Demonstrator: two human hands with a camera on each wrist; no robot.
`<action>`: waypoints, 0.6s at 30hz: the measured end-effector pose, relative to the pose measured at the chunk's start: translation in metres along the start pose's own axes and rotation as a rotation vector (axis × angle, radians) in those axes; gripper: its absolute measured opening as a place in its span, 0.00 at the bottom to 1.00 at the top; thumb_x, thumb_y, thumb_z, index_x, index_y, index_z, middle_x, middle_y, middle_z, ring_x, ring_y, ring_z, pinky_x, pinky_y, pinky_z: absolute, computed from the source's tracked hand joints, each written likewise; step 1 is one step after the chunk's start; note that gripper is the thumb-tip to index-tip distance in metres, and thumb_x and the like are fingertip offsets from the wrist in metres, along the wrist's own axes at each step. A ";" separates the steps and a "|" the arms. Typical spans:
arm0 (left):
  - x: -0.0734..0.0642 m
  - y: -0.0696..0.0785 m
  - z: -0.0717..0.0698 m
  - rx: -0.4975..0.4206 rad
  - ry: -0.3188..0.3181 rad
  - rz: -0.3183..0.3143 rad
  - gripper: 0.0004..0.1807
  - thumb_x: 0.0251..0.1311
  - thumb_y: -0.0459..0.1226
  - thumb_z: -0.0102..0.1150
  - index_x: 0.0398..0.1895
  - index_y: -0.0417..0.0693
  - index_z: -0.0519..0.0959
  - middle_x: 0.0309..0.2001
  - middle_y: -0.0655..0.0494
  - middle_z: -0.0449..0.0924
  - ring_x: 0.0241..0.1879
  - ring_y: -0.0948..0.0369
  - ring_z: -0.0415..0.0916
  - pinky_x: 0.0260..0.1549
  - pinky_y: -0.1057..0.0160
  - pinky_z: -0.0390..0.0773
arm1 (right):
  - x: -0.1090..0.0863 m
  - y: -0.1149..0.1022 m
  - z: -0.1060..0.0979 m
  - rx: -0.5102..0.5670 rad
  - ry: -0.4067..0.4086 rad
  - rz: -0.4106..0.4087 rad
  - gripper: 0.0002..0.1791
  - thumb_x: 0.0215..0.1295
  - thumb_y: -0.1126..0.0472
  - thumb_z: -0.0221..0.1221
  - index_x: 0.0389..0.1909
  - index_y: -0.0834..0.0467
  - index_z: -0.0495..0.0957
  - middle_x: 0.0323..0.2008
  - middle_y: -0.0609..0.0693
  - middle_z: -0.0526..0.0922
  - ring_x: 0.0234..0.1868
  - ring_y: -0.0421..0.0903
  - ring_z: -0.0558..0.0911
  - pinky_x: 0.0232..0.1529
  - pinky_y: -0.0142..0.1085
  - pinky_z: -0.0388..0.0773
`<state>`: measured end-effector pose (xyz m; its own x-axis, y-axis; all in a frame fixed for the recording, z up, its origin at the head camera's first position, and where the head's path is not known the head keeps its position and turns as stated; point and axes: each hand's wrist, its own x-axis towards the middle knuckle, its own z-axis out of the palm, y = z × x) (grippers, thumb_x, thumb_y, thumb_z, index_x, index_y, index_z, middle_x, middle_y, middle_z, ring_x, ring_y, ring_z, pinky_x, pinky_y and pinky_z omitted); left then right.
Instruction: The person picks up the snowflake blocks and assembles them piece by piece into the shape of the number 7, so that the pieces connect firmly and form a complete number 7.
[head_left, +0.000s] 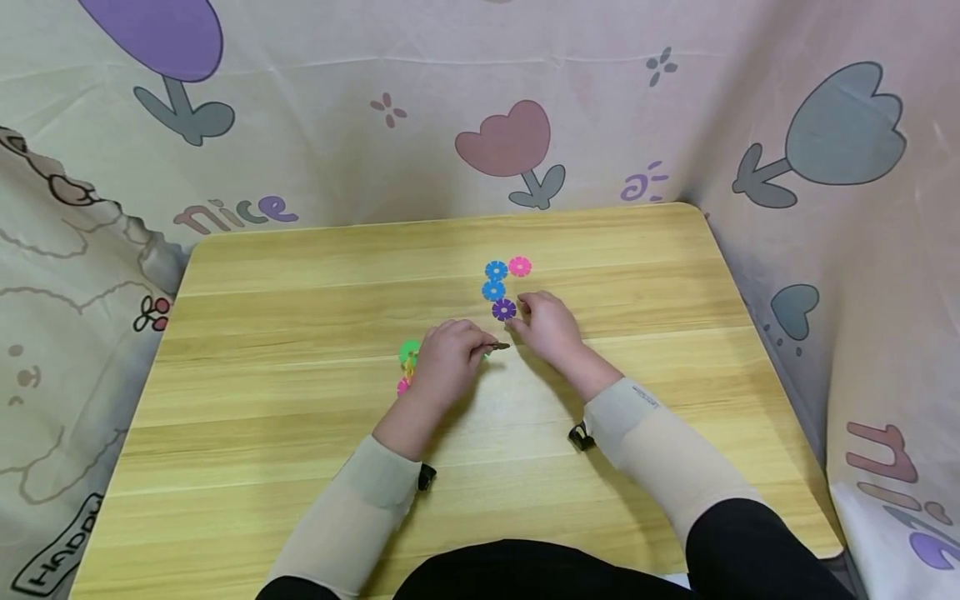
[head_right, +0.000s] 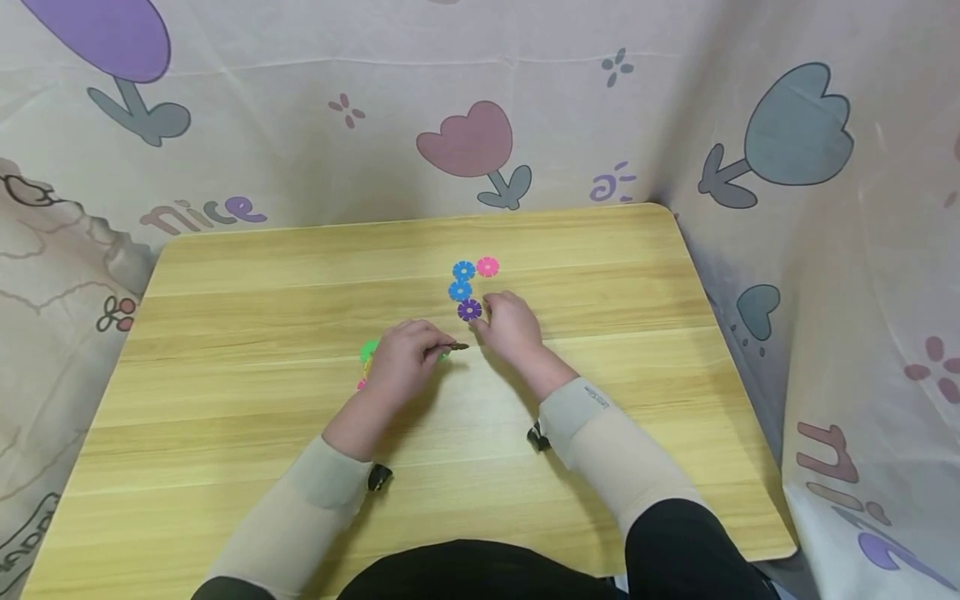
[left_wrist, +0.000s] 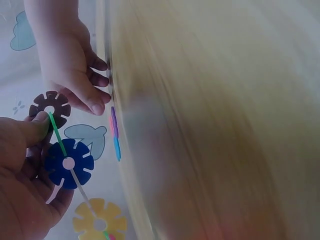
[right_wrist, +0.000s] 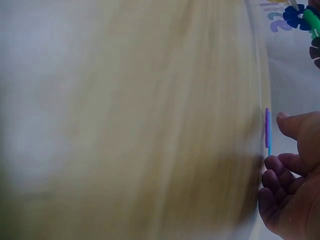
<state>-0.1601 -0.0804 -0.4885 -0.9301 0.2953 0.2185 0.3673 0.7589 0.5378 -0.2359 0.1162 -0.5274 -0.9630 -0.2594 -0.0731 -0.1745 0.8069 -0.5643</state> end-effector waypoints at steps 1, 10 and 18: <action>0.000 0.000 0.000 -0.001 0.001 -0.001 0.05 0.70 0.36 0.69 0.41 0.53 0.92 0.41 0.60 0.89 0.47 0.55 0.83 0.49 0.49 0.77 | 0.002 -0.001 0.001 -0.003 -0.002 0.004 0.32 0.72 0.52 0.69 0.69 0.67 0.75 0.52 0.59 0.83 0.53 0.57 0.82 0.59 0.50 0.79; 0.001 -0.002 0.003 -0.007 -0.004 0.000 0.04 0.70 0.36 0.69 0.41 0.53 0.92 0.41 0.60 0.88 0.46 0.55 0.82 0.49 0.50 0.76 | 0.011 -0.004 0.005 -0.060 -0.015 0.018 0.32 0.73 0.48 0.68 0.68 0.65 0.77 0.46 0.56 0.80 0.45 0.53 0.79 0.48 0.46 0.80; 0.003 -0.001 0.000 -0.007 -0.011 -0.009 0.05 0.70 0.36 0.68 0.41 0.53 0.92 0.42 0.59 0.88 0.46 0.54 0.82 0.49 0.50 0.76 | 0.015 -0.005 0.007 -0.083 -0.018 0.018 0.27 0.72 0.49 0.68 0.65 0.61 0.82 0.48 0.57 0.82 0.48 0.54 0.80 0.51 0.47 0.80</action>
<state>-0.1629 -0.0800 -0.4885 -0.9335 0.2943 0.2048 0.3585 0.7578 0.5453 -0.2476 0.1045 -0.5314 -0.9624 -0.2535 -0.0978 -0.1745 0.8526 -0.4926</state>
